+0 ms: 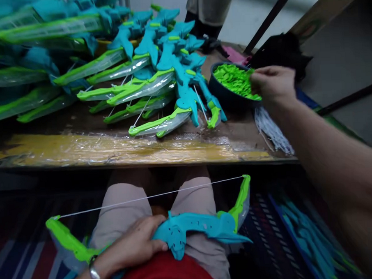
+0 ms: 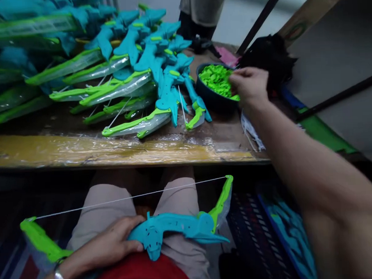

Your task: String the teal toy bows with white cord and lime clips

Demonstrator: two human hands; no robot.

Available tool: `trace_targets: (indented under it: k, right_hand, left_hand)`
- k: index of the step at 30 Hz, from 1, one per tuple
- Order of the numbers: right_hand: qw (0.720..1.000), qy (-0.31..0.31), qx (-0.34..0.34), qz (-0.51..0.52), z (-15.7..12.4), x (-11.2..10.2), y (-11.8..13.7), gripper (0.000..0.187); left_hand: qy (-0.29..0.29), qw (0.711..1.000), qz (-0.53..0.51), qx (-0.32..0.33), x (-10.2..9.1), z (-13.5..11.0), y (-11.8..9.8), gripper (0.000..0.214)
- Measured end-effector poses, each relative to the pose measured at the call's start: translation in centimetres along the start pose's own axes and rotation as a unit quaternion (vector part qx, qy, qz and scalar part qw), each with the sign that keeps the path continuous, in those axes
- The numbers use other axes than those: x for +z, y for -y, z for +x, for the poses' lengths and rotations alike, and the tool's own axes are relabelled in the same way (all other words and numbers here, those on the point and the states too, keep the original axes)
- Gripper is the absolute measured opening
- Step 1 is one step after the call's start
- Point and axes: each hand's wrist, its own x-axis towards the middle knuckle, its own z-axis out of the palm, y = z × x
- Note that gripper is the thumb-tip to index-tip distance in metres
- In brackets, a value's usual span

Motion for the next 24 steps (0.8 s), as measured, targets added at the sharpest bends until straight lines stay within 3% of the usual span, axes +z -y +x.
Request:
trace_targets:
  k: [2,5,7,9,10,14,18,21,24]
  right_hand:
    - [0.993,0.069,-0.015,0.096,-5.5,-2.2,1.4,0.037]
    - [0.963,0.18,-0.027,0.197,-15.2,-5.4,2.6,0.015]
    - [0.856,0.316,0.048,0.406,-20.9,-6.8,3.1,0.02]
    - [0.776,0.367,0.108,0.502,-25.0,-7.7,3.7,0.028]
    - [0.749,0.378,0.127,0.529,-26.5,-8.0,4.0,0.032]
    - [0.701,0.382,0.124,0.589,-29.3,-9.0,5.7,0.034]
    - [0.691,0.369,0.08,0.617,-30.1,-9.8,7.4,0.023]
    - [0.688,0.389,0.072,0.609,-29.9,-9.8,8.3,0.019]
    - [0.658,0.42,0.068,0.621,-29.2,-9.3,8.7,0.034]
  left_hand:
    - [-0.016,1.0,-0.016,-0.005,0.4,-0.8,0.4,0.043]
    - [-0.022,0.999,0.002,-0.039,0.4,-2.1,0.6,0.056]
    - [-0.037,0.999,0.011,-0.026,0.2,-2.8,0.0,0.06]
    - [-0.052,0.998,0.004,0.018,-0.1,-3.2,-1.3,0.052]
    - [-0.049,0.998,-0.007,0.042,-0.2,-3.4,-2.1,0.046]
    - [-0.033,0.988,-0.073,0.132,-1.0,-3.8,-5.8,0.033]
    - [-0.122,0.961,-0.149,0.197,-2.2,-4.1,-9.1,0.025]
    - [-0.168,0.931,-0.22,0.236,-2.9,-4.6,-11.2,0.033]
    - [-0.207,0.91,-0.279,0.226,-3.2,-5.2,-12.9,0.049]
